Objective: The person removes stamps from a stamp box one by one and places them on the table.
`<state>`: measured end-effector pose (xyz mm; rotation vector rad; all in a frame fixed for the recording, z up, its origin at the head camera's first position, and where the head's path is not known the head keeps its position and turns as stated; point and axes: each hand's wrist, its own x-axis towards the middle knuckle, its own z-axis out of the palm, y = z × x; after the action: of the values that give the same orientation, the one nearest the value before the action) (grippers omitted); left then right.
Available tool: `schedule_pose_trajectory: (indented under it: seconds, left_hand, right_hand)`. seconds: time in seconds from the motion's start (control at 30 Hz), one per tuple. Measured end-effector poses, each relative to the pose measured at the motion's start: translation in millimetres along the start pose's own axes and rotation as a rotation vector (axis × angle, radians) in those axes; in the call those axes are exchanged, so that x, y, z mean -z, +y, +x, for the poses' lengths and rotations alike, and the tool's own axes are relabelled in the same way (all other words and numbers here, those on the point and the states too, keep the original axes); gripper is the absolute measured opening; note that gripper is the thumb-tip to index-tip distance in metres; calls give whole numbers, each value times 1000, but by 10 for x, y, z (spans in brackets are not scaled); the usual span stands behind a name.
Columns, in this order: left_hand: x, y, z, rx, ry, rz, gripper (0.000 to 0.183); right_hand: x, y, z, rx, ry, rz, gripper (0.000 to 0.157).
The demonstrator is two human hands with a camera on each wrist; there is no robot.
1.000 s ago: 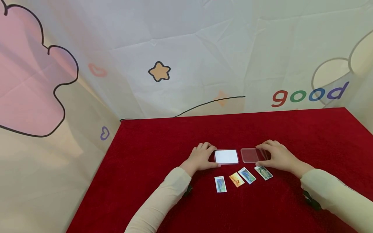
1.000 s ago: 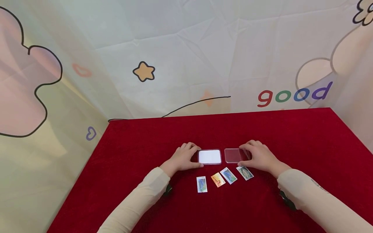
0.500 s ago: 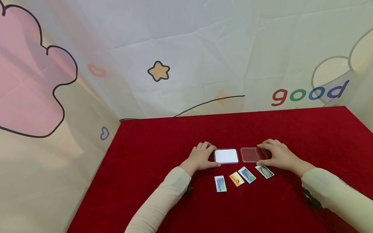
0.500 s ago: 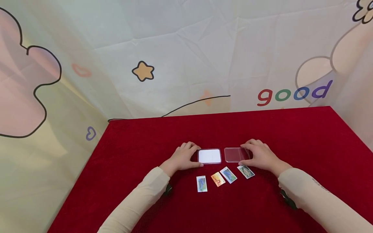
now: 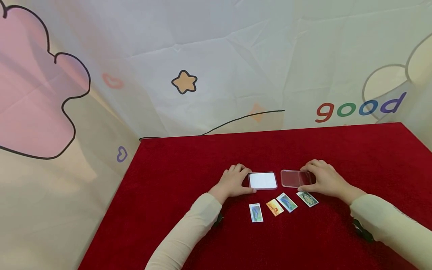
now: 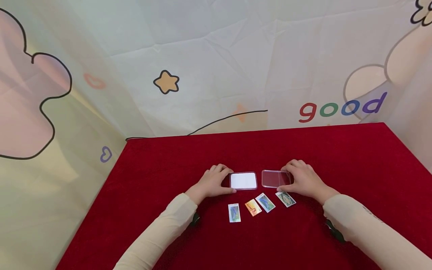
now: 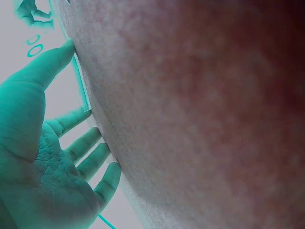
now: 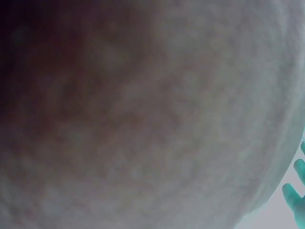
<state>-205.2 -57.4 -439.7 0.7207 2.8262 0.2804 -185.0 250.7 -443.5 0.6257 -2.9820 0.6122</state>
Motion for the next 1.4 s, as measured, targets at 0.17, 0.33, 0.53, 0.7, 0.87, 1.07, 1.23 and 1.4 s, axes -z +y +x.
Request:
schedule_pose_trajectory:
  seconds: [0.17, 0.33, 0.53, 0.7, 0.87, 1.07, 1.23, 1.4]
  left_hand:
    - [-2, -3, 4, -2, 3, -3, 64]
    - [-6, -9, 5, -2, 0, -13, 64]
    - [0, -7, 9, -2, -2, -6, 64]
    - [4, -1, 4, -1, -1, -9, 63]
    - [4, 1, 0, -1, 0, -16, 63]
    - [8, -7, 10, 1, 8, -12, 64]
    - [26, -4, 2, -1, 12, -9, 63]
    - [10, 4, -7, -11, 7, 2, 62]
  right_hand:
    - [7, -9, -2, -3, 10, -8, 62]
    - [2, -14, 4, 1, 17, -29, 62]
    - [-2, -29, 13, 11, 24, -39, 62]
    - [3, -54, 10, 12, 31, -33, 63]
    - [1, -74, 11, 18, 42, -38, 62]
    - [37, -118, 55, 22, 40, -49, 63]
    - [62, -158, 88, 26, 43, -38, 63]
    - [34, -180, 91, 46, 44, -37, 62]
